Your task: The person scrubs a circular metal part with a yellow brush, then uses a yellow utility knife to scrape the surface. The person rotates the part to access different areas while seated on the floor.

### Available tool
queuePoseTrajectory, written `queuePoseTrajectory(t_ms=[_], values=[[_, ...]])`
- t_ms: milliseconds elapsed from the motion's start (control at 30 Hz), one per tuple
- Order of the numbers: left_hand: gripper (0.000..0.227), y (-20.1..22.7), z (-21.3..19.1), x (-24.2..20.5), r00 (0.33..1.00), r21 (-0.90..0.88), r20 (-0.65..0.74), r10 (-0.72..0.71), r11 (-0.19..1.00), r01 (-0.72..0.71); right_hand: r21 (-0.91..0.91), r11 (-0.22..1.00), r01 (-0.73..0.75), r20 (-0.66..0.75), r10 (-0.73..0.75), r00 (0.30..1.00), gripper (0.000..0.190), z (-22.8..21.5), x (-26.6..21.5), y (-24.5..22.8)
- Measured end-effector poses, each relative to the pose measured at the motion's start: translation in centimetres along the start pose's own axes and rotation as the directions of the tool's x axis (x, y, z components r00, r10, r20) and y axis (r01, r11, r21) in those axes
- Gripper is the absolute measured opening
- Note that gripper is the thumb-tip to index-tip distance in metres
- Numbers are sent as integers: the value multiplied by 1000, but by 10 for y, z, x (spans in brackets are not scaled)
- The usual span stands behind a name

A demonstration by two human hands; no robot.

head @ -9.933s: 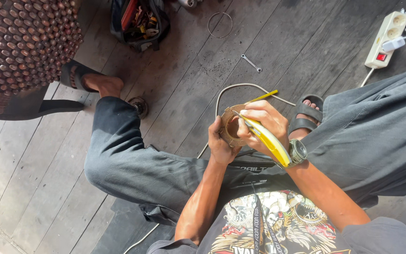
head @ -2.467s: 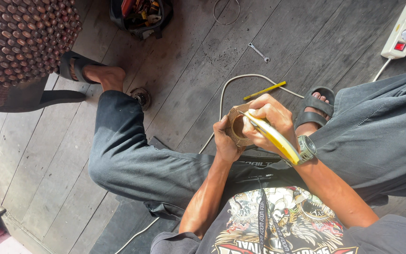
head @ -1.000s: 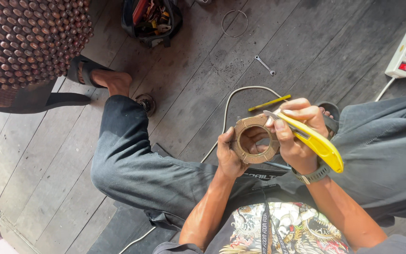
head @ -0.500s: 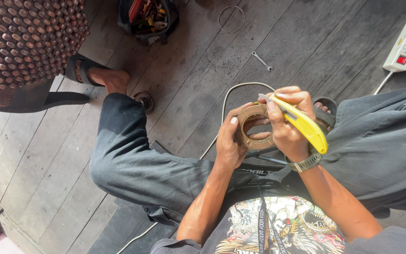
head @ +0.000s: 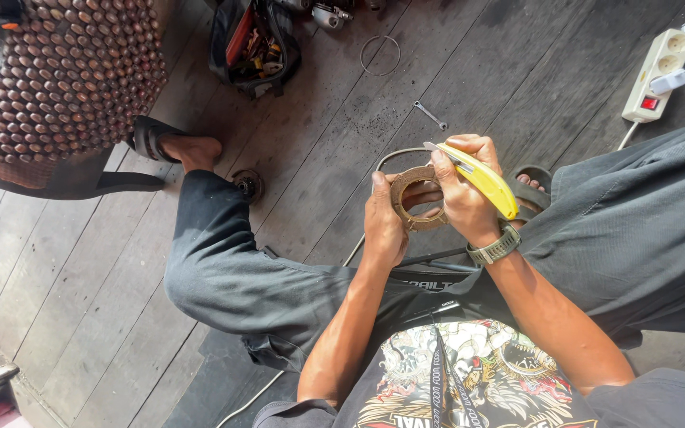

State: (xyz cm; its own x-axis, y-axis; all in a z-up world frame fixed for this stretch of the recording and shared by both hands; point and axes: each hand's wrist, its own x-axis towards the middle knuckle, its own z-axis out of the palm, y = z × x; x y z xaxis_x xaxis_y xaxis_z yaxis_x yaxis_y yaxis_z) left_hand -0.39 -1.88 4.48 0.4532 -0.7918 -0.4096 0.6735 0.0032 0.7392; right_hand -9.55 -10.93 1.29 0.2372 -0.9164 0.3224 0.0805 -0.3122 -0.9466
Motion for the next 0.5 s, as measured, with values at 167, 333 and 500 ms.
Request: queuePoseTrajectory(t_ms=[167, 333, 500], values=[[40, -7, -2, -2, 998, 85, 36, 50, 995, -53, -16, 1000, -14, -8, 14, 1000, 19, -1, -2, -7], [61, 2, 1, -9, 999, 74, 8, 32, 997, -32, 14, 999, -34, -19, 34, 999, 19, -1, -3, -7], [25, -7, -12, -7, 972, 141, 227, 57, 986, -91, -8, 999, 33, -49, -33, 998, 18, -3, -1, -11]])
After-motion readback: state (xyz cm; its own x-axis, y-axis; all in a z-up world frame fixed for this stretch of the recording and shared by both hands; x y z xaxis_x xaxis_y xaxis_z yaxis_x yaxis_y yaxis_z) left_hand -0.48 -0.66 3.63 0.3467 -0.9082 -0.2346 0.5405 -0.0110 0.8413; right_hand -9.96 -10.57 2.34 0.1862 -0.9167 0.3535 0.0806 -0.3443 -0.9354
